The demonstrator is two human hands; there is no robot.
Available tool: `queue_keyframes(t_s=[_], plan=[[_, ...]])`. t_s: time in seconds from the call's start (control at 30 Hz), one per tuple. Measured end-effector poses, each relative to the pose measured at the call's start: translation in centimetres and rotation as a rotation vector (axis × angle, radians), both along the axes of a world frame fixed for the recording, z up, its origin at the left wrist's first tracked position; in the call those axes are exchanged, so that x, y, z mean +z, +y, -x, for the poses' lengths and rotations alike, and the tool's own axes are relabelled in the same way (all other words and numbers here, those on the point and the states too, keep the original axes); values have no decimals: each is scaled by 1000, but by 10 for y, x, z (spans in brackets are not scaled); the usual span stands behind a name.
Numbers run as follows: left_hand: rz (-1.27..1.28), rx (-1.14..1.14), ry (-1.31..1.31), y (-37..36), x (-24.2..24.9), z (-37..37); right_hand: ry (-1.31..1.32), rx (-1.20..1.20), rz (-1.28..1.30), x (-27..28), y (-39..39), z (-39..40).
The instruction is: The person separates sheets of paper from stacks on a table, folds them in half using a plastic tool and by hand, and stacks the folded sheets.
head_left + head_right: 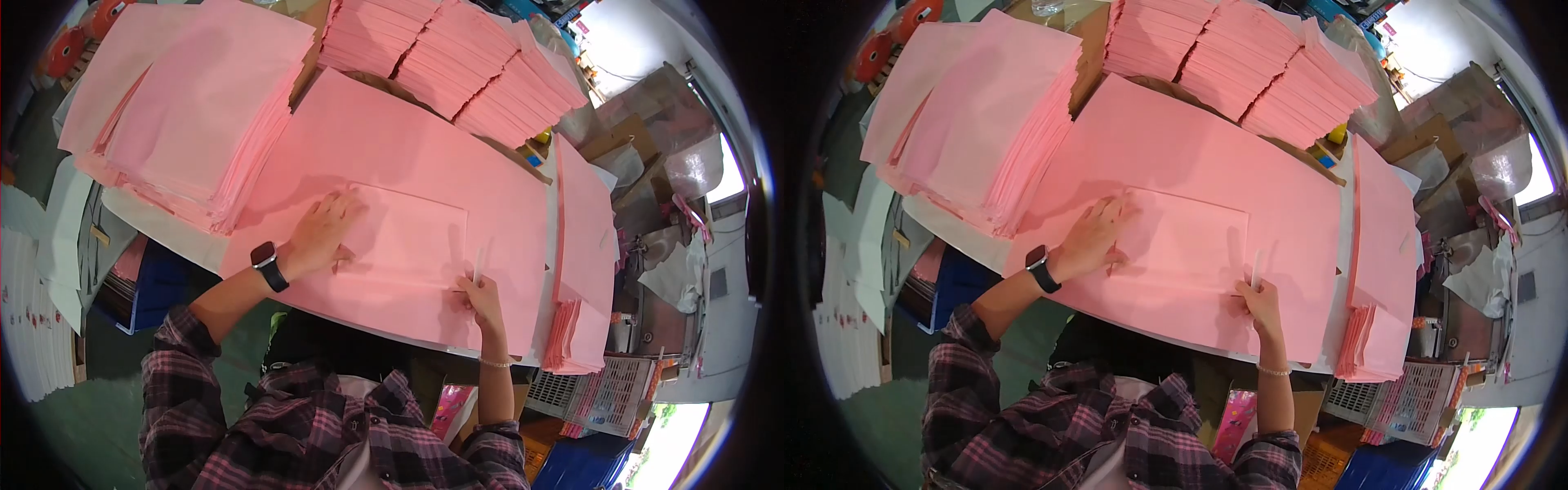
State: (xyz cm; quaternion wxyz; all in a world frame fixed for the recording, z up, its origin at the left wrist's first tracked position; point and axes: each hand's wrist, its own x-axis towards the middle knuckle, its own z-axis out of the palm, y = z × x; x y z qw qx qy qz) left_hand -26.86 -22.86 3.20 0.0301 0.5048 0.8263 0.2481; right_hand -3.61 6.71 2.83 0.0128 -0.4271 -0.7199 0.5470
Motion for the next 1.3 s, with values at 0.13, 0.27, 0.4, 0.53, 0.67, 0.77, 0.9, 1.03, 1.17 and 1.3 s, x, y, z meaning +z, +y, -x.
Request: queue_keyframes(t_s=[0.13, 0.27, 0.4, 0.53, 0.67, 0.77, 0.9, 1.03, 1.17, 1.3], plan=[[48, -158, 213, -6, -22, 12, 78, -85, -776, 8, -33, -1], [182, -218, 104, -8, 1, 13, 189, 84, -890, 3, -111, 16], [253, -254, 51, -4, 18, 10, 264, 94, -761, -1, -180, 49], [240, -253, 56, -3, 14, 11, -64, 41, -723, -8, -152, 28], [196, -251, 61, -5, 13, 9, -330, -366, -997, 20, -38, -59], [89, -226, -8, 2, 16, -6, -169, -251, -1124, 23, -34, -63], [-389, -177, -554, 3, 22, -76, 186, 254, -1112, 44, -68, -26], [-276, 88, -2049, -7, 9, -121, 61, 637, -1171, 22, -58, -4], [-480, 176, -2150, -12, -10, -113, -188, 780, -1092, 22, -75, 0], [-497, 233, -1490, -12, -5, -97, 128, 785, -299, 68, -137, 10]])
